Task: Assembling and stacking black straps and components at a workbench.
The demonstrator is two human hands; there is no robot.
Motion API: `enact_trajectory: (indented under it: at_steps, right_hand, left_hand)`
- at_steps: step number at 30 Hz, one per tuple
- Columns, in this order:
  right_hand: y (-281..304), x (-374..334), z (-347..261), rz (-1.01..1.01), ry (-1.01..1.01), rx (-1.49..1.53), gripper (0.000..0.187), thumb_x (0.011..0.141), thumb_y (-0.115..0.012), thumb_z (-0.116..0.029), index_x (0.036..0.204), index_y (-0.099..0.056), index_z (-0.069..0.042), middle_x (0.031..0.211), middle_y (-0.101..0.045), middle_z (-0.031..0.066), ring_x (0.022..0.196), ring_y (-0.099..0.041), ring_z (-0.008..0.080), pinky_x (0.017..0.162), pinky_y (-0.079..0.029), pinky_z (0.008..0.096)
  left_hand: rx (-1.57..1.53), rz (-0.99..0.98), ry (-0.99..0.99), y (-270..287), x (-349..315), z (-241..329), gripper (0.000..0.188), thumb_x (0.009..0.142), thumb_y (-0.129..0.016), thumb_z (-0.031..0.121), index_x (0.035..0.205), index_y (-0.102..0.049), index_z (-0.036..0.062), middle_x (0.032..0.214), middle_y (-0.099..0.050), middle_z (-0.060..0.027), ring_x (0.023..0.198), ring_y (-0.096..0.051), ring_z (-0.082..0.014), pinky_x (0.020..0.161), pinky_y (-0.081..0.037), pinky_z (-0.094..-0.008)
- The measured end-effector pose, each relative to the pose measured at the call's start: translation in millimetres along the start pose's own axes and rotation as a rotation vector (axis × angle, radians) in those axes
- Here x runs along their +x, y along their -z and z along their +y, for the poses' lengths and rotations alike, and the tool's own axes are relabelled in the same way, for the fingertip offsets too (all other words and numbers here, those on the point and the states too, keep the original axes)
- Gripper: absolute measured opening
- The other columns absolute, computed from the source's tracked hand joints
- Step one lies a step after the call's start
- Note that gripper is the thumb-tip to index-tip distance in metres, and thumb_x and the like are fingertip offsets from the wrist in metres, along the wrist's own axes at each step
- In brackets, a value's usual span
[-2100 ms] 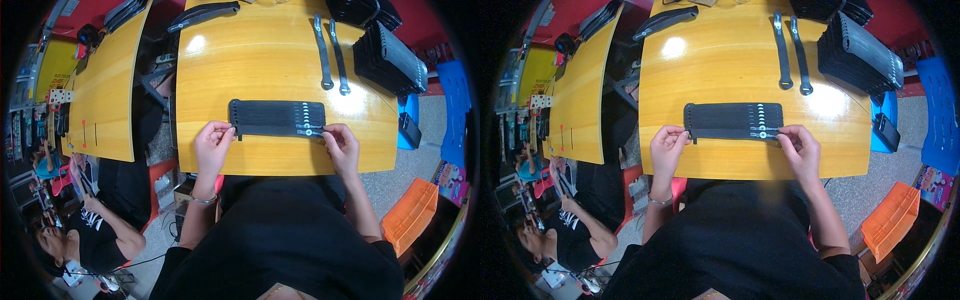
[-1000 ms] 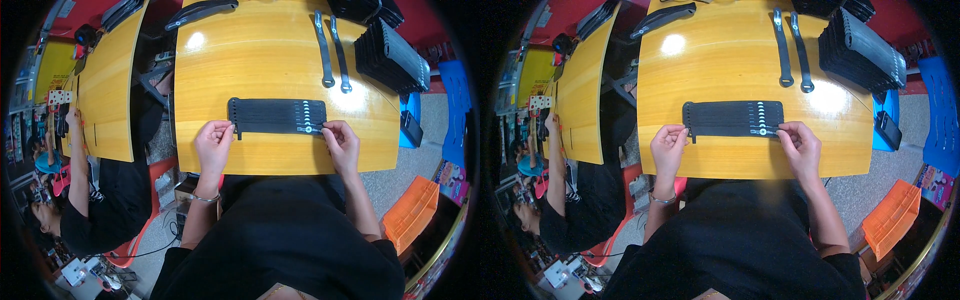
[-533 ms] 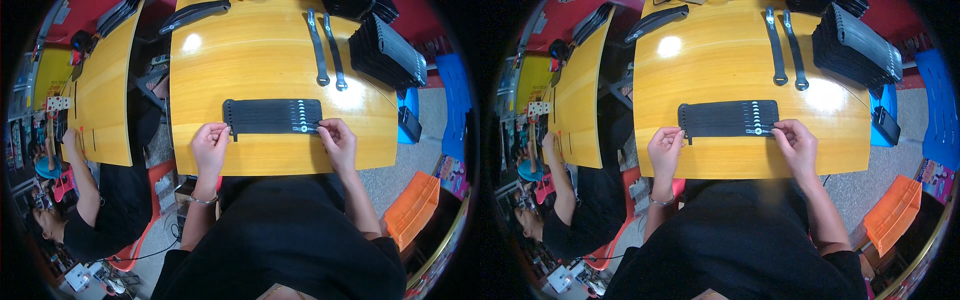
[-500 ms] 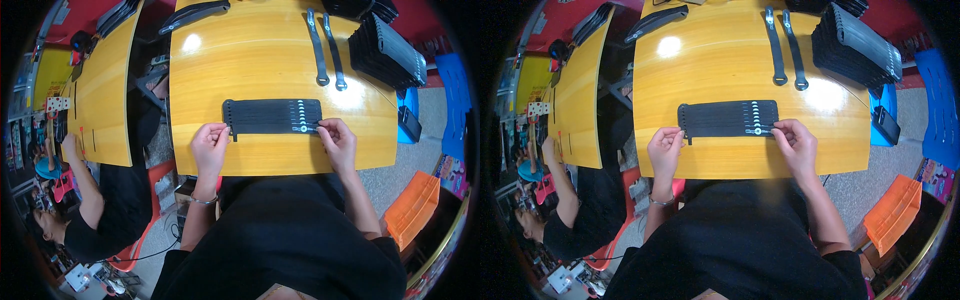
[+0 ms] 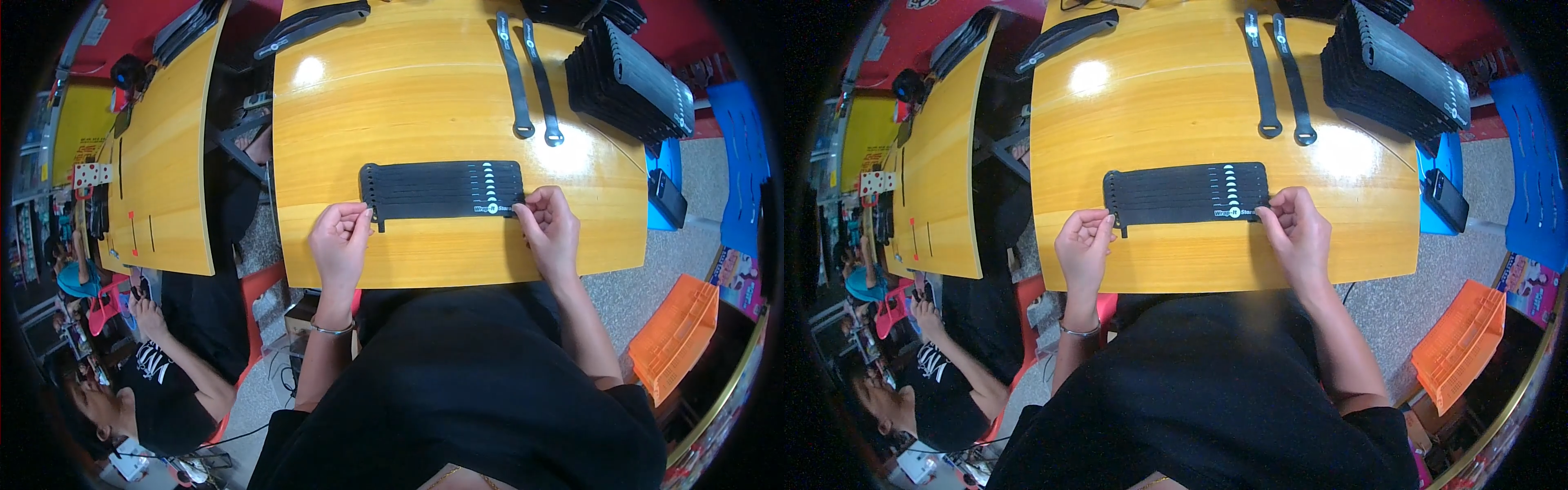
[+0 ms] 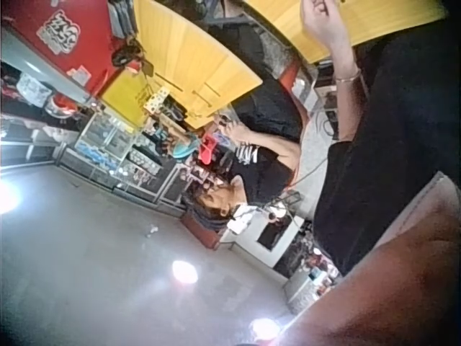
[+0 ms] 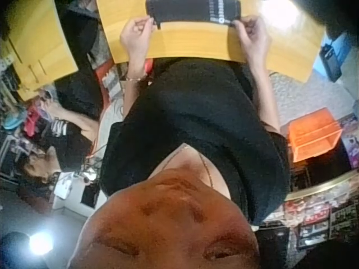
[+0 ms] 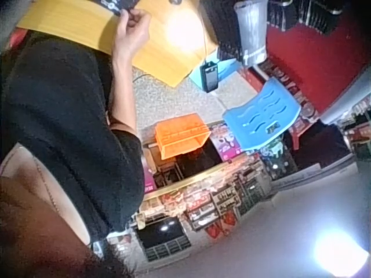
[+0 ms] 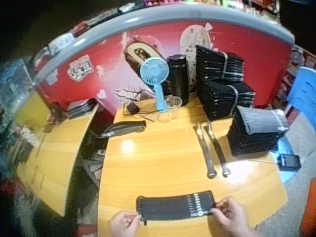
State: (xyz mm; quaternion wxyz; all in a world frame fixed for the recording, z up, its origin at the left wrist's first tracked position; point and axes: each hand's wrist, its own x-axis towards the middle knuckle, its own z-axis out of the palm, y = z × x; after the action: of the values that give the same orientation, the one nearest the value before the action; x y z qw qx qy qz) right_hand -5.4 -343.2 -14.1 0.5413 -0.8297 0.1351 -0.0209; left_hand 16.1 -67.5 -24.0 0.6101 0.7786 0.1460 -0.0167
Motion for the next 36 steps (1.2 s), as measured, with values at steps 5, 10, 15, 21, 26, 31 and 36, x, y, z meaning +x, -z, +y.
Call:
enact_trajectory:
  at_steps: [5, 10, 15, 21, 26, 31, 36]
  right_hand:
    - [0, 1, 0, 0.008, -0.016, -0.038, 0.019, 0.082, -0.068, -0.003, 0.087, -0.05, -0.001, 0.07, -0.057, 0.0009, 0.059, -0.055, 0.004, 0.052, -0.045, 0.0187]
    - [0, 2, 2, 0.018, 0.004, -0.087, 0.02, 0.081, -0.069, -0.004, 0.087, -0.051, -0.002, 0.068, -0.058, 0.0017, 0.057, -0.056, 0.0051, 0.052, -0.045, 0.0198]
    - [-1, 3, 3, 0.024, 0.029, -0.098, 0.02, 0.08, -0.07, -0.004, 0.087, -0.051, -0.002, 0.067, -0.058, 0.003, 0.055, -0.055, 0.0053, 0.051, -0.044, 0.0203]
    - [-1, 3, 0, 0.028, 0.017, -0.128, 0.021, 0.08, -0.07, -0.004, 0.088, -0.051, -0.002, 0.067, -0.059, 0.0033, 0.053, -0.054, 0.0058, 0.05, -0.044, 0.0205]
    - [-3, 2, 0, 0.055, 0.058, -0.151, 0.021, 0.079, -0.07, -0.003, 0.088, -0.051, -0.002, 0.068, -0.057, 0.0029, 0.054, -0.052, 0.0059, 0.051, -0.044, 0.0207]
    - [-3, 0, 9, 0.08, 0.108, -0.13, 0.018, 0.079, -0.069, -0.001, 0.085, -0.053, -0.002, 0.069, -0.053, 0.0024, 0.055, -0.048, 0.0064, 0.049, -0.042, 0.0211]
    - [5, -4, 8, 0.073, 0.118, -0.063, 0.012, 0.078, -0.068, 0.0, 0.086, -0.06, -0.002, 0.069, -0.052, 0.0041, 0.055, -0.049, 0.0095, 0.047, -0.04, 0.0233]
  left_hand:
    - [0.003, 0.004, -0.011, -1, 0, -2, 0.007, 0.083, -0.063, -0.003, 0.089, -0.06, -0.0035, 0.078, -0.061, -0.0054, 0.065, -0.06, -0.0074, 0.057, -0.051, -0.0183]
    - [0.03, 0.008, -0.003, -1, -1, -1, 0.007, 0.083, -0.063, -0.003, 0.089, -0.06, -0.0034, 0.078, -0.061, -0.0051, 0.065, -0.06, -0.0075, 0.057, -0.051, -0.0182]
    - [0.019, 0.014, -0.008, -1, 0, -4, 0.007, 0.083, -0.063, -0.003, 0.089, -0.06, -0.0032, 0.078, -0.061, -0.0052, 0.065, -0.06, -0.0076, 0.057, -0.05, -0.018]
    - [0.008, 0.019, -0.01, -2, -1, -3, 0.007, 0.083, -0.063, -0.003, 0.09, -0.06, -0.0034, 0.078, -0.061, -0.0053, 0.064, -0.06, -0.0077, 0.057, -0.05, -0.0178]
    - [0.006, 0.019, -0.029, -3, -1, -4, 0.007, 0.083, -0.063, -0.004, 0.089, -0.06, -0.0037, 0.078, -0.061, -0.0053, 0.064, -0.059, -0.0075, 0.056, -0.049, -0.0176]
    - [-0.029, 0.023, -0.1, -1, -1, -13, 0.008, 0.082, -0.064, -0.005, 0.088, -0.059, -0.004, 0.08, -0.059, -0.005, 0.065, -0.059, -0.008, 0.055, -0.048, -0.0175]
    - [0.202, 0.076, -0.23, -2, -12, 3, 0.011, 0.08, -0.066, -0.004, 0.089, -0.061, -0.0004, 0.09, -0.059, -0.0076, 0.069, -0.06, -0.0101, 0.057, -0.048, -0.0196]
